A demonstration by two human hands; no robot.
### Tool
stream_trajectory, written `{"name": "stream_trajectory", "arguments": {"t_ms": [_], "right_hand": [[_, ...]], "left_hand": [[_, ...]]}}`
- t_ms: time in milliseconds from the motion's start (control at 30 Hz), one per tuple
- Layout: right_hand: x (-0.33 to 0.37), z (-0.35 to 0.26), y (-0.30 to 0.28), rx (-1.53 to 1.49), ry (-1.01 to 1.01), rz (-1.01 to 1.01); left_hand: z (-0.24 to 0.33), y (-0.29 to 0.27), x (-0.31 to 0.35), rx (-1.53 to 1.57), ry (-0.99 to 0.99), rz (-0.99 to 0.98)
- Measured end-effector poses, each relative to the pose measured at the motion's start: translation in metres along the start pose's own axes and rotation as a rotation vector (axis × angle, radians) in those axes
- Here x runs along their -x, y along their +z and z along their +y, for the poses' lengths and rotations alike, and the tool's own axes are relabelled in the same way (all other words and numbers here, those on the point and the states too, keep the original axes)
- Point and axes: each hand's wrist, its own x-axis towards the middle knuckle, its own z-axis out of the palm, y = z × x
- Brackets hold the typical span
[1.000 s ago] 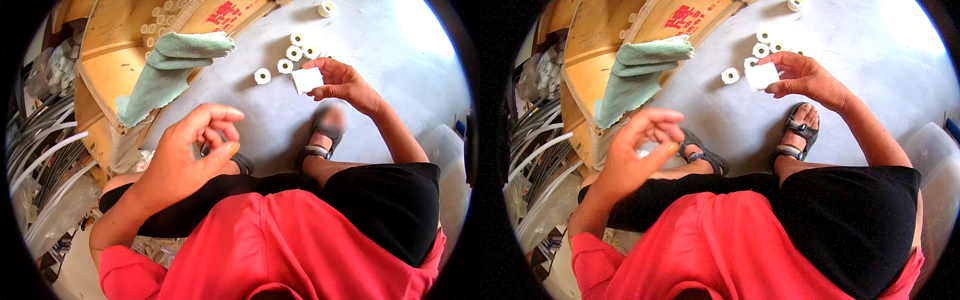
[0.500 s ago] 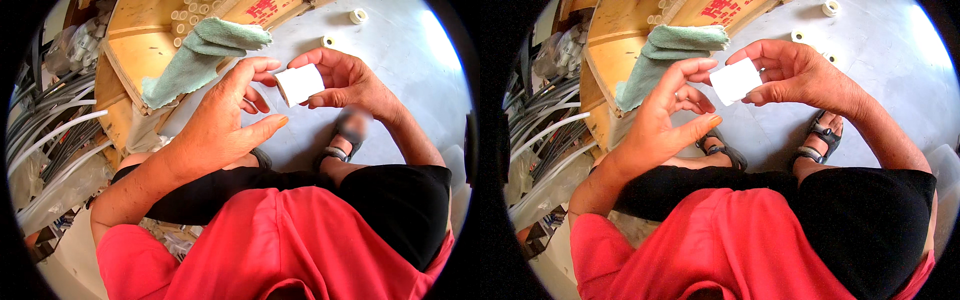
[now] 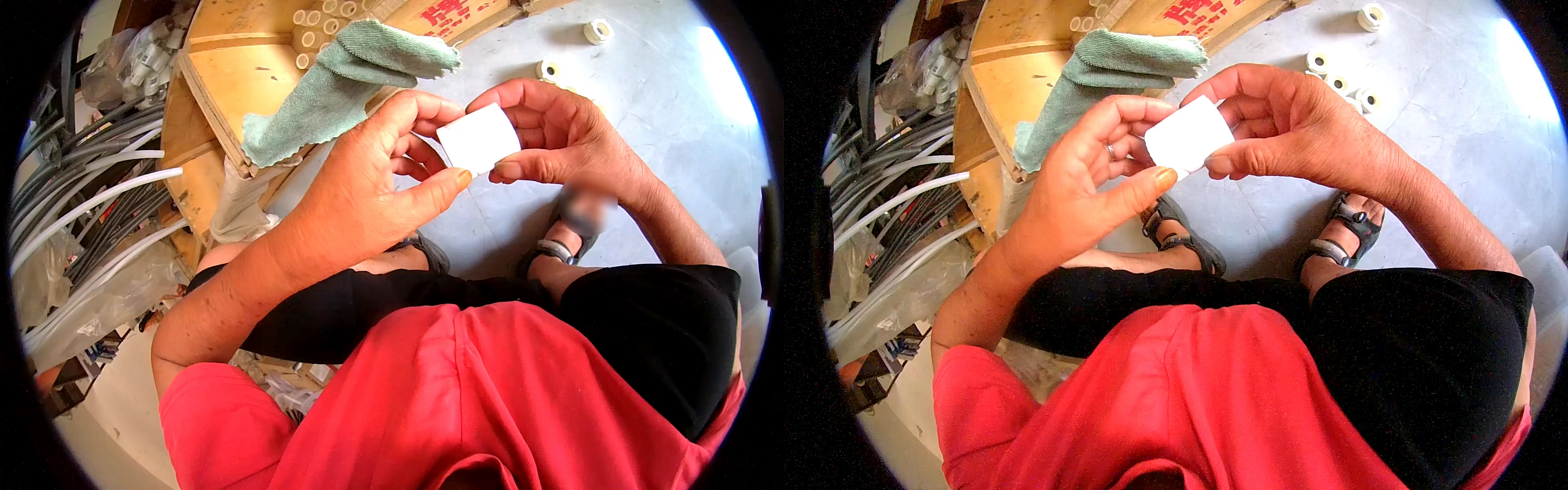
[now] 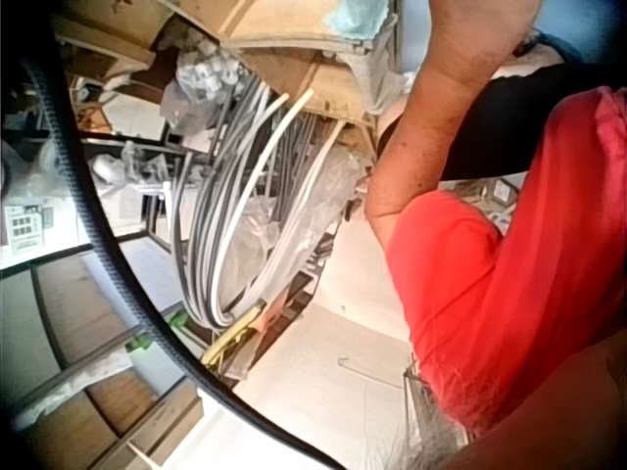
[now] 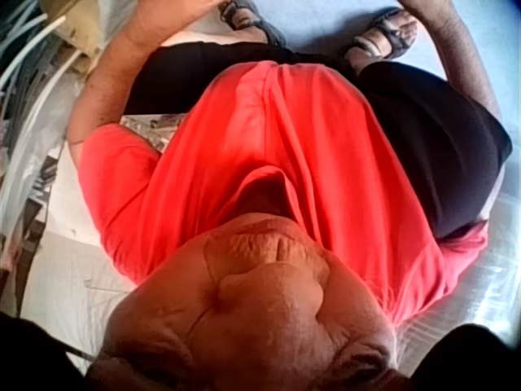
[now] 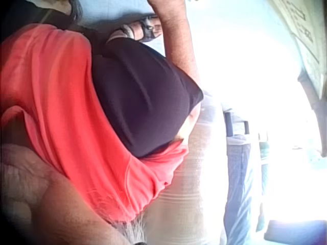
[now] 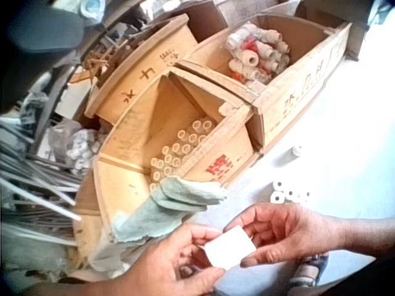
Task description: The person sits on the floor and assembles small white plastic components by hand. They pick up cylindrical pieces and caps, fit them together, and place the assembled units into a wooden crate. The person also handles a roll of white tape, peeling a strip and applying it to a component.
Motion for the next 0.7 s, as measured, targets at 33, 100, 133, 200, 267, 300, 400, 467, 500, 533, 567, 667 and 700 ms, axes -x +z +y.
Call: {"name": "stream_trajectory", "arguments": {"t_ms": [33,100,133,200,267,300,400,467,500,533,567,667,700], "right_hand": [[-0.0001,0.0006,-0.0002,0.010,-0.006,0.002],[-0.0004,0.0024,-0.0006,0.029,-0.019,0.004],[-0.0006,0.0031,-0.0011,0.033,-0.025,-0.002],[-0.0005,0.0047,-0.0027,0.040,-0.037,-0.014],[0.0004,0.0063,-0.0053,0.049,-0.033,-0.019],[0.0003,0.0072,-0.0061,0.053,-0.030,-0.023],[-0.0010,0.0048,-0.0040,0.030,-0.015,0.005],[-0.0021,0.0033,-0.0055,0.063,-0.002,-0.006],[-0.0021,0.0033,-0.0066,0.079,0.005,-0.008],[-0.0019,0.0038,-0.0068,0.079,0.002,-0.006],[-0.0018,0.0045,-0.0067,0.079,0.000,-0.004],[-0.0016,0.0069,-0.0076,0.065,-0.021,-0.011],[-0.0019,0.0078,-0.0080,0.058,-0.030,-0.019]], "left_hand": [[-0.0018,-0.0005,-0.0008,0.028,-0.011,-0.005],[-0.0062,-0.0019,-0.0022,0.079,-0.033,-0.021],[-0.0075,-0.0023,-0.0027,0.105,-0.045,-0.028],[-0.0087,-0.0021,-0.0033,0.134,-0.057,-0.038],[-0.0079,-0.0019,-0.0042,0.163,-0.099,-0.050],[-0.0054,-0.0028,-0.0045,0.178,-0.137,-0.054],[-0.0004,-0.0049,-0.0054,0.182,-0.210,-0.067],[0.0004,-0.0065,-0.0052,0.186,-0.237,-0.075],[0.0003,-0.0069,-0.0062,0.195,-0.246,-0.082],[0.0000,-0.0071,-0.0068,0.204,-0.256,-0.089],[-0.0002,-0.0070,-0.0067,0.242,-0.274,-0.087],[-0.0003,-0.0063,-0.0066,0.336,-0.309,-0.089],[-0.0014,-0.0067,-0.0066,0.356,-0.310,-0.094]]}}
